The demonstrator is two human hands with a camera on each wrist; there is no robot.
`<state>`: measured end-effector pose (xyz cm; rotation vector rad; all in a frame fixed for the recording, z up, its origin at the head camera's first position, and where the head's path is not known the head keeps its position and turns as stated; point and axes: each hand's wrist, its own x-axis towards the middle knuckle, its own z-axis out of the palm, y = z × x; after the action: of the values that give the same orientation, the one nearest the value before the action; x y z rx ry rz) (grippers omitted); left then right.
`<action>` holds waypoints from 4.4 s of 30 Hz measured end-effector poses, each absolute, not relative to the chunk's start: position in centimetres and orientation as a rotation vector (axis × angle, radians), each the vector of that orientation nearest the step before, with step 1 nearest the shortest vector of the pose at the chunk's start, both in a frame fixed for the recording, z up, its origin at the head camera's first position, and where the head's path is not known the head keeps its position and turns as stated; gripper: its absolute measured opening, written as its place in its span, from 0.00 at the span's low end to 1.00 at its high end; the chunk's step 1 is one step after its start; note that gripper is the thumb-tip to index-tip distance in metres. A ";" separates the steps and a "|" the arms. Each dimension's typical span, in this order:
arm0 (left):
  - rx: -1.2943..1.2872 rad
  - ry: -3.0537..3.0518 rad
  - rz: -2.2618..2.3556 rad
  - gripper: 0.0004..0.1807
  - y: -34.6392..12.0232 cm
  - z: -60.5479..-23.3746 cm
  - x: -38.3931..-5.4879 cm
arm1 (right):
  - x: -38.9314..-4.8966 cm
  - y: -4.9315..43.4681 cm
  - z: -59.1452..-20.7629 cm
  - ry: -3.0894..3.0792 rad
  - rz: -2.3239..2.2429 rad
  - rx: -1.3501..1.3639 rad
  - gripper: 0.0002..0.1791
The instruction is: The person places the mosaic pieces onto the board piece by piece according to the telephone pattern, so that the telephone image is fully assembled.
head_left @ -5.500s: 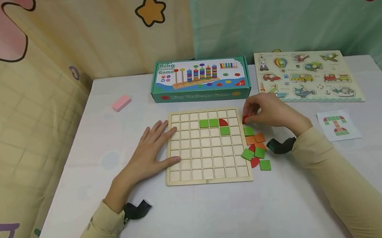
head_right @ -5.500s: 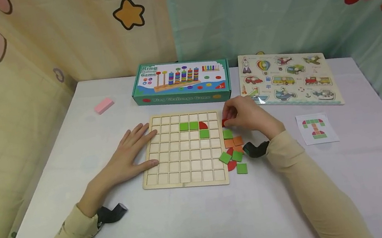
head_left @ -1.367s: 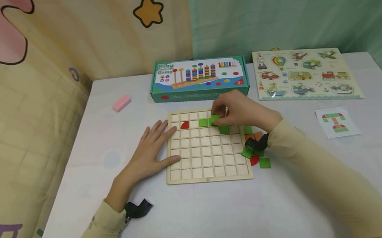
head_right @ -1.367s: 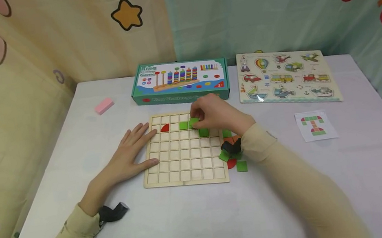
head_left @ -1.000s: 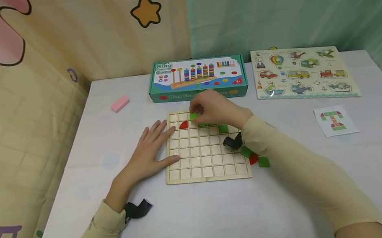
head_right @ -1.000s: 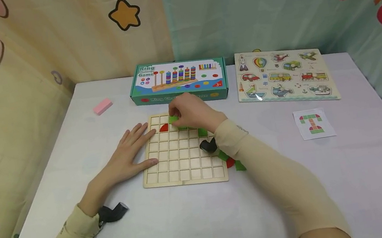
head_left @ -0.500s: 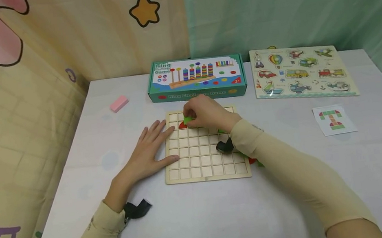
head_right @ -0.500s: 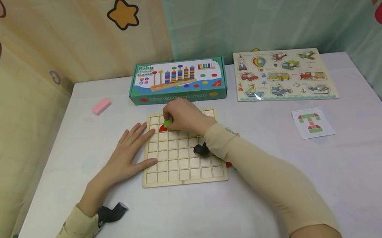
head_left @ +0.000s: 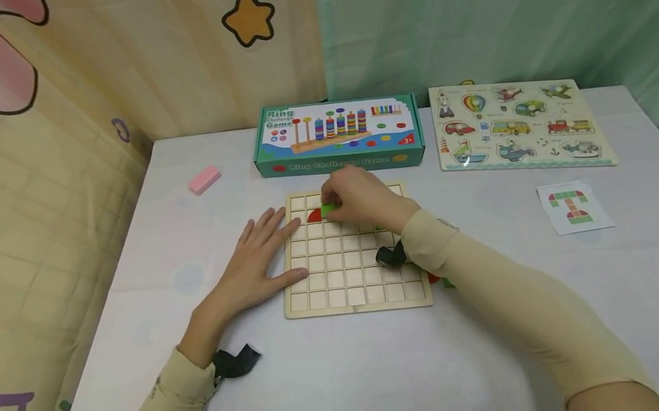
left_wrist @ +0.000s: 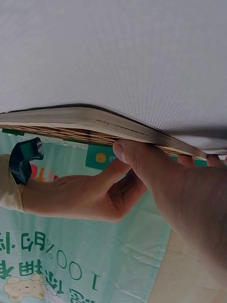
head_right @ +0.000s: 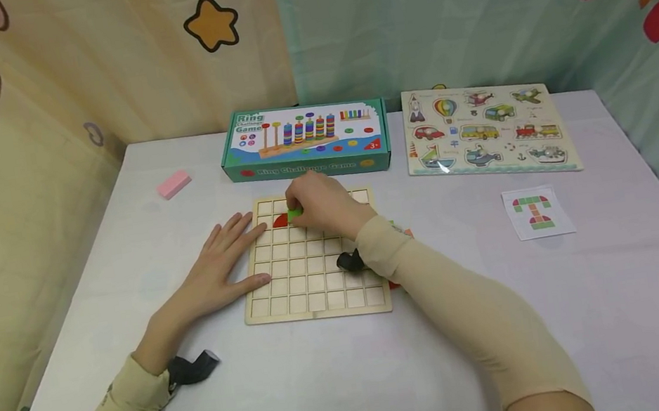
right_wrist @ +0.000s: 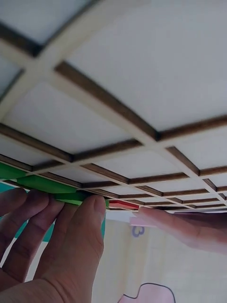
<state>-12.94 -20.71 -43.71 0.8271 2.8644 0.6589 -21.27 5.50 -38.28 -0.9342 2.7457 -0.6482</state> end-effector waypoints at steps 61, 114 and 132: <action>0.837 2.868 0.698 0.50 -20.7 -43.8 -12.9 | -16.7 21.1 -38.0 2.628 -0.880 -0.619 0.07; 0.849 2.870 0.686 0.50 -20.7 -43.6 -12.9 | -17.2 6.6 -38.1 2.746 -0.881 -0.856 0.03; 0.839 2.872 0.670 0.50 -21.1 -43.4 -12.8 | -14.2 18.8 -37.4 2.673 -0.966 -0.642 0.08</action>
<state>-12.77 -21.08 -43.40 0.8386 2.8721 0.6702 -14.24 18.84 -37.41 -0.6420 2.6727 -0.9657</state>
